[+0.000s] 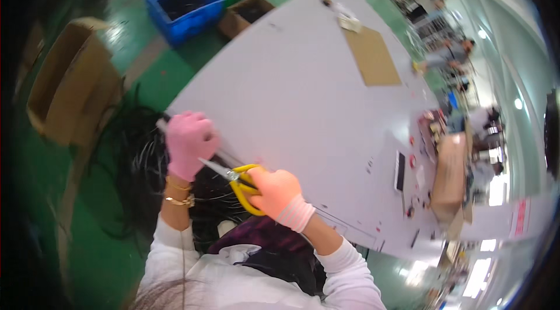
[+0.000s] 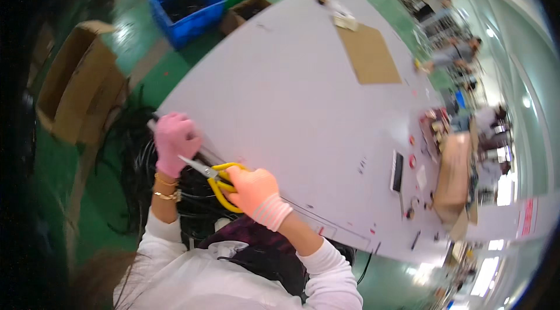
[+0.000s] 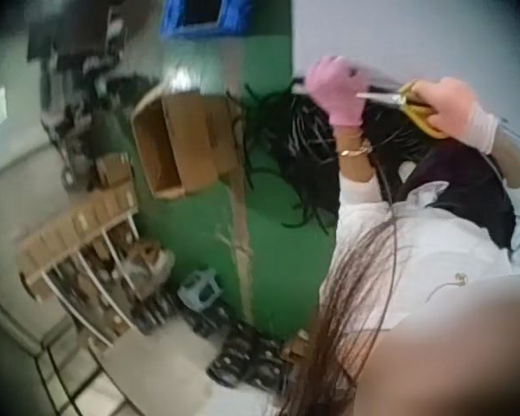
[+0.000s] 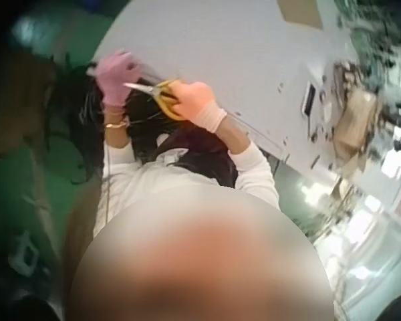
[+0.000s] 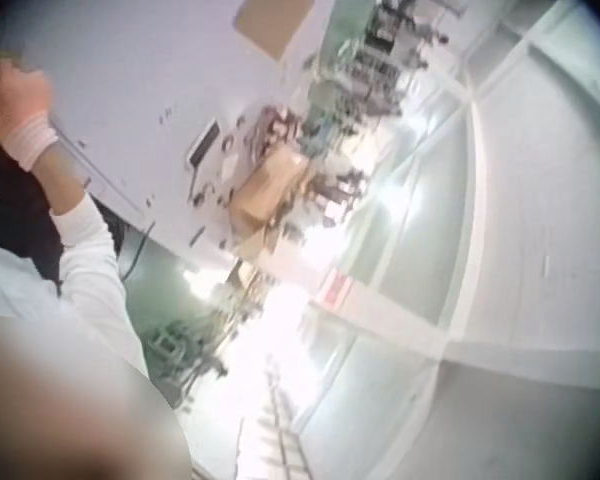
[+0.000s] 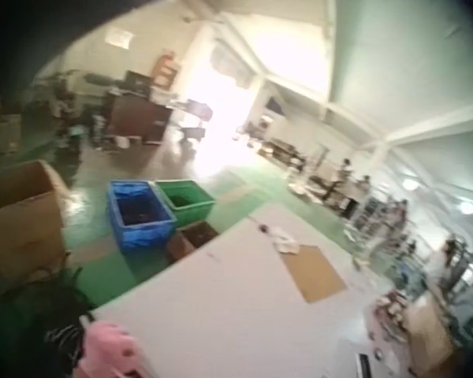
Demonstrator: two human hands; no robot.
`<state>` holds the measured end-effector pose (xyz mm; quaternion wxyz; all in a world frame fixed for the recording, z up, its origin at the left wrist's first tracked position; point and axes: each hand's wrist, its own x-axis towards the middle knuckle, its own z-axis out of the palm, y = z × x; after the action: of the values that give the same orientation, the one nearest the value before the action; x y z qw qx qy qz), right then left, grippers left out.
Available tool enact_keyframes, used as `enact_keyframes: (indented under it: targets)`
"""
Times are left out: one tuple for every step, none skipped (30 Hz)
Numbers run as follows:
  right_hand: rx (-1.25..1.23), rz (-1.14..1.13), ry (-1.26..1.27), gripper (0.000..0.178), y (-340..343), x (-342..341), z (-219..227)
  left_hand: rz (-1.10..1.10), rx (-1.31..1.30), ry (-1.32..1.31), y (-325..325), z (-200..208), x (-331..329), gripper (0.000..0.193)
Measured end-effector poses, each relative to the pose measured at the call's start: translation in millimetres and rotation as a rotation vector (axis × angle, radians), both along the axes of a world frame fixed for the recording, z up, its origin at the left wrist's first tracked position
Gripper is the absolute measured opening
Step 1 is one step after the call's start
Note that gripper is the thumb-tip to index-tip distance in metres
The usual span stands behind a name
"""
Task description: Cutting long black electrical cables into specific lengths using a measuring guide on a table.
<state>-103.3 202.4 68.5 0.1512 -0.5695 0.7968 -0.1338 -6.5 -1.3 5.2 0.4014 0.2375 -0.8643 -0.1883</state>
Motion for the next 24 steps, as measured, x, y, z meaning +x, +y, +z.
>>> enact_keyframes:
  targets:
    - [0.041, -0.045, -0.065, 0.029, 16, -2, 2, -0.003, 0.009, -0.006, 0, 0, 1, 0.022]
    - [0.077, -0.083, -0.129, 0.031, 35, -3, 5, -0.016, -0.013, 0.004, 1, -1, -1, 0.024]
    - [0.125, -0.117, -0.194, 0.033, 52, -3, 7, -0.023, -0.012, -0.020, 1, -2, -1, 0.026]
    - [0.106, -0.170, -0.272, 0.035, 71, -4, 9, -0.037, 0.008, -0.050, 0, -4, -2, 0.026]
    - [0.105, -0.219, -0.353, 0.037, 93, -6, 14, -0.027, -0.011, -0.055, -1, -5, -3, 0.026]
    - [0.142, -0.282, -0.452, 0.039, 114, -8, 20, -0.025, -0.027, -0.073, -1, -6, -2, 0.027]
    - [0.091, -0.302, -0.459, 0.037, 135, -7, 25, -0.024, -0.040, -0.079, -3, -7, -2, 0.028]
    - [0.213, -0.419, -0.676, 0.039, 160, -9, 32, -0.031, -0.050, -0.094, -4, -8, -1, 0.029]
    - [0.205, -0.484, -0.776, 0.039, 183, -10, 37, -0.036, -0.050, -0.109, -5, -10, -1, 0.030]
    - [0.205, -0.584, -0.973, 0.040, 207, -11, 44, -0.038, -0.038, -0.139, -4, -11, 0, 0.030]
    - [0.238, -0.647, -0.989, 0.039, 228, -11, 48, -0.033, -0.026, -0.168, -6, -12, 0, 0.030]
    - [0.249, -0.706, -1.044, 0.039, 248, -13, 51, -0.019, -0.024, -0.195, -6, -13, 1, 0.031]
    - [0.207, -0.766, -1.084, 0.037, 265, -13, 53, -0.037, -0.017, -0.174, -7, -14, 1, 0.030]
    - [0.199, -0.801, -1.076, 0.036, 281, -17, 54, -0.051, 0.006, -0.183, -8, -14, 1, 0.030]
    - [0.188, -0.822, -1.041, 0.035, 296, -21, 57, -0.051, 0.030, -0.180, -8, -14, 1, 0.031]
    - [0.206, -0.855, -0.988, 0.035, 308, -26, 58, -0.050, 0.051, -0.176, -9, -14, 0, 0.031]
    - [0.128, -0.923, -1.052, 0.032, 315, -30, 57, -0.060, 0.041, -0.157, -9, -15, 0, 0.033]
    - [0.124, -1.045, -1.072, 0.030, 320, -36, 53, -0.051, 0.052, -0.169, -10, -14, 0, 0.034]
    - [0.102, -1.008, -1.010, 0.028, 325, -44, 52, -0.039, 0.064, -0.180, -10, -14, 0, 0.034]
    - [0.083, -0.938, -0.903, 0.028, 326, -50, 48, -0.029, 0.076, -0.191, -10, -14, 0, 0.035]
    - [0.089, -0.892, -0.780, 0.027, 325, -55, 44, -0.038, 0.107, -0.187, -11, -14, 1, 0.035]
    - [0.085, -0.858, -0.702, 0.027, 324, -60, 40, -0.047, 0.139, -0.184, -12, -14, 1, 0.036]
    - [0.135, -0.798, -0.489, 0.031, 320, -64, 35, -0.052, 0.163, -0.177, -12, -14, 1, 0.036]
    - [0.161, -0.745, -0.385, 0.031, 319, -68, 31, -0.058, 0.171, -0.180, -13, -15, 1, 0.036]
